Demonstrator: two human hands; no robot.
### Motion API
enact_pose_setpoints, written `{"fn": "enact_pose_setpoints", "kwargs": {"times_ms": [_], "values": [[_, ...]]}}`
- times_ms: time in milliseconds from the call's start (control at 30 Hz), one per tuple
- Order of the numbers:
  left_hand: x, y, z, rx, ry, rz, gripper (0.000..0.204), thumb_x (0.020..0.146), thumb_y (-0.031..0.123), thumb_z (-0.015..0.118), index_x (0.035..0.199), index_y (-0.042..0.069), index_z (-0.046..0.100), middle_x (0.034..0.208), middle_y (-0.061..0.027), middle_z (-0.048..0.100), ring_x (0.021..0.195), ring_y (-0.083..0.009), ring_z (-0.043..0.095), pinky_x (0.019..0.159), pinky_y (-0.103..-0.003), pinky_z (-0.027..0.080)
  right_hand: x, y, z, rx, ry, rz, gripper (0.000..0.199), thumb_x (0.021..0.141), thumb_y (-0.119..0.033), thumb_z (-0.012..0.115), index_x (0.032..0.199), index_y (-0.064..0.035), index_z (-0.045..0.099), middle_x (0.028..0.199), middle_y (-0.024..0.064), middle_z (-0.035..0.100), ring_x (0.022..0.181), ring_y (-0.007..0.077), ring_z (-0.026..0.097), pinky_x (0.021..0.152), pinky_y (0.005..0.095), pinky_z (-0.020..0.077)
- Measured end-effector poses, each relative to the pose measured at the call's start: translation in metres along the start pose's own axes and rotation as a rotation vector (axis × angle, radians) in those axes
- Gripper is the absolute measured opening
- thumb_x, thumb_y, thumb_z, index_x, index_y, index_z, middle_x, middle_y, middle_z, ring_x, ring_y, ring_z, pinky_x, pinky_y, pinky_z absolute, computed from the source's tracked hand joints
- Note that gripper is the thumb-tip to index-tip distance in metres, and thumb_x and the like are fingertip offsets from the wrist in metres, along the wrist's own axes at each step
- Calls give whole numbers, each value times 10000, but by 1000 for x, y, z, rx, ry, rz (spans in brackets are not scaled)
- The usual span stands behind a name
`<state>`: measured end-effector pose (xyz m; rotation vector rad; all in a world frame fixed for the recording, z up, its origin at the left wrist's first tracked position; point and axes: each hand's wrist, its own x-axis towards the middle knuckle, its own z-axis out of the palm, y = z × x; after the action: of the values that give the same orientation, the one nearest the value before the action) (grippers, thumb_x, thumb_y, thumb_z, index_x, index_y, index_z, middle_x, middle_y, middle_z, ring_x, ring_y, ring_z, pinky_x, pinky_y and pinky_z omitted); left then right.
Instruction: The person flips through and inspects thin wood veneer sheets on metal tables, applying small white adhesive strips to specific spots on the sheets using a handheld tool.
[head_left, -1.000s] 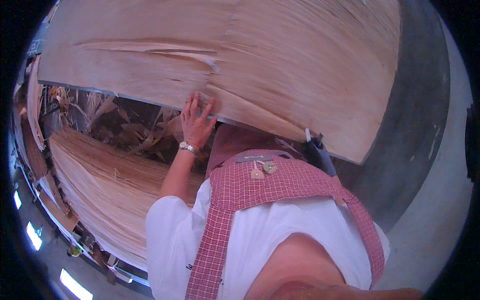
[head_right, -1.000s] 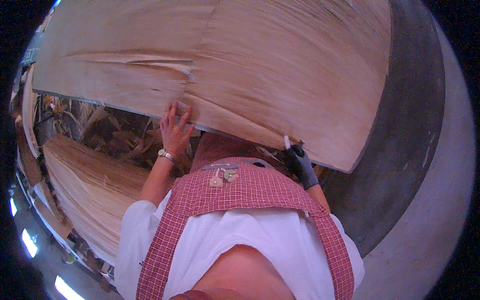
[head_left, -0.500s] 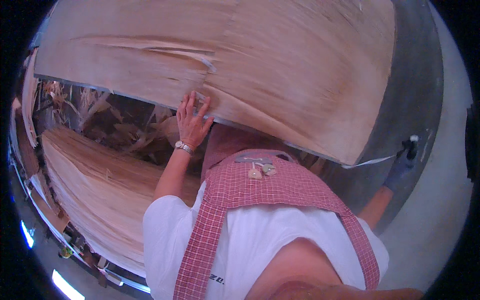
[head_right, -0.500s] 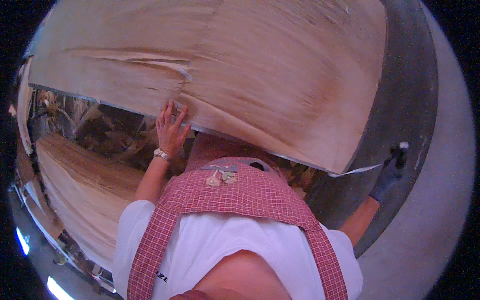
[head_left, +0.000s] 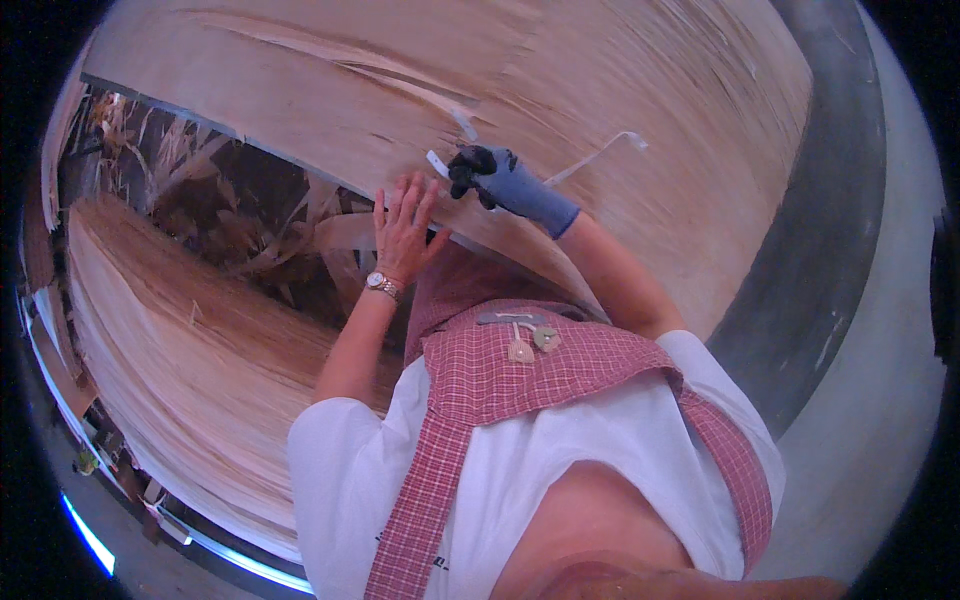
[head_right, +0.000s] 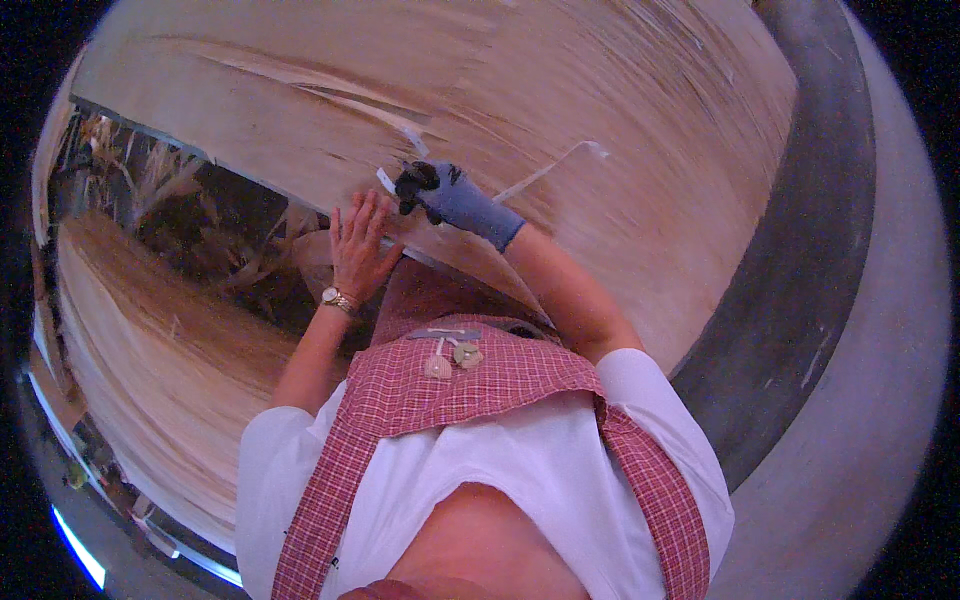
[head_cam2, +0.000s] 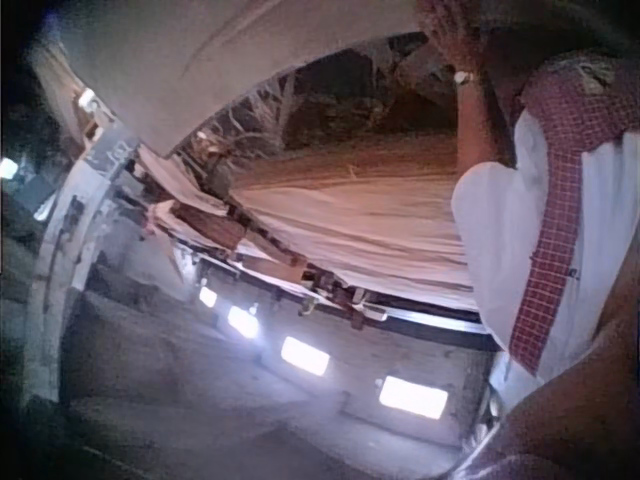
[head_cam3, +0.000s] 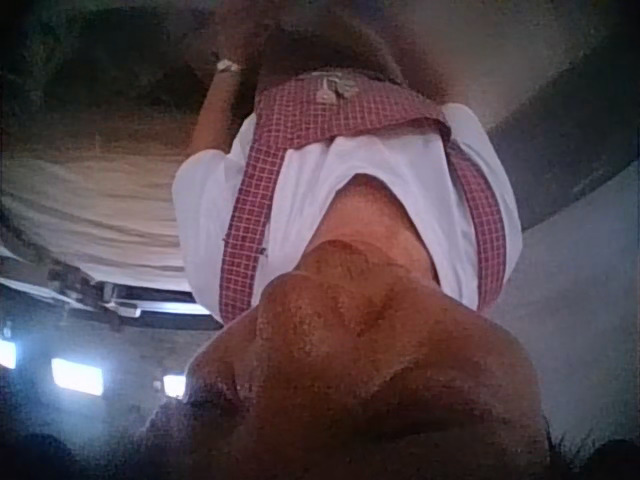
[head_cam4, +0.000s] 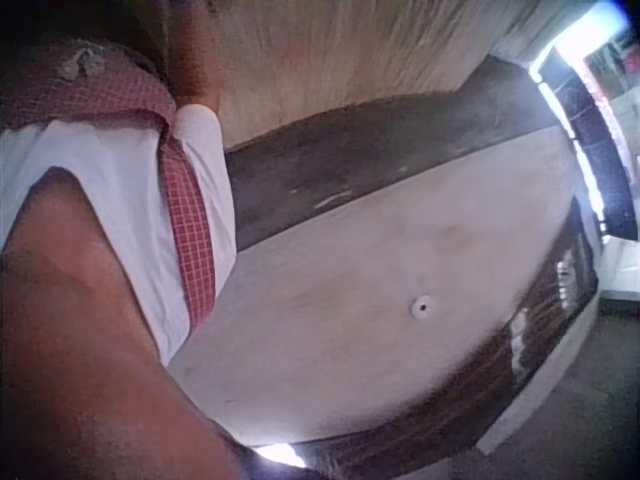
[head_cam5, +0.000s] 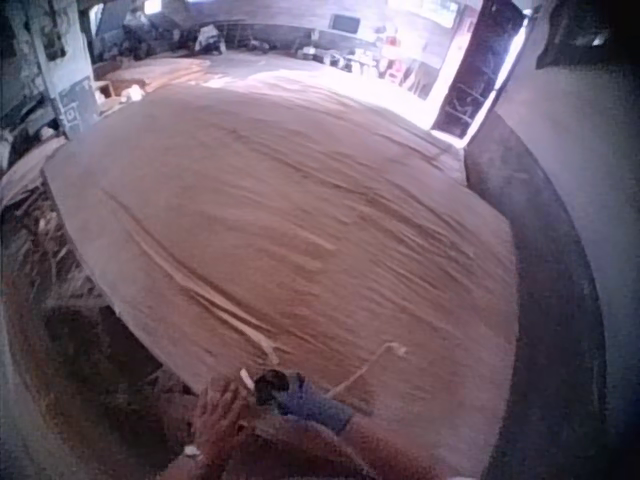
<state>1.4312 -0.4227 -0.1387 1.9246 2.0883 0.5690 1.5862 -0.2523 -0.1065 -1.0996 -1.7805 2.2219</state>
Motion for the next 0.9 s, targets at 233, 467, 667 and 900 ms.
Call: {"fn": "enact_pose_setpoints", "kwargs": {"times_ms": [233, 467, 667, 900], "values": [[24, 13, 0, 5, 138, -194, 579, 847, 314, 658, 1389, 182, 499, 1283, -44, 535, 1239, -258, 455, 1116, -517, 221, 27, 19, 7, -139, 66, 100, 230, 944, -237, 570, 876, -33, 650, 701, 49, 667, 472, 104, 517, 435, 281, 419], [39, 14, 17, 157, 329, -254, 388, 820, 353, 710, 1200, 277, 677, 1107, 8, 581, 1070, -214, 501, 970, -426, 318, 10, 0, 11, -219, 168, 179, 332, 905, -319, 636, 808, -2, 641, 629, 90, 637, 477, 161, 570, 462, 328, 469], [43, 18, 15, 149, 345, -291, 329, 814, 352, 721, 1136, 282, 708, 1057, 32, 591, 1038, -208, 519, 957, -415, 320, 11, 10, 4, -265, 207, 221, 311, 887, -323, 664, 819, -19, 660, 620, 85, 650, 479, 157, 585, 465, 326, 481], [39, 20, 21, 215, 337, -178, 322, 857, 330, 672, 1167, 245, 691, 1243, 33, 593, 1145, -213, 524, 986, -437, 328, 12, 18, 6, -302, 236, 178, 318, 877, -337, 664, 842, -21, 650, 651, 114, 665, 534, 208, 636, 515, 364, 510]]}}
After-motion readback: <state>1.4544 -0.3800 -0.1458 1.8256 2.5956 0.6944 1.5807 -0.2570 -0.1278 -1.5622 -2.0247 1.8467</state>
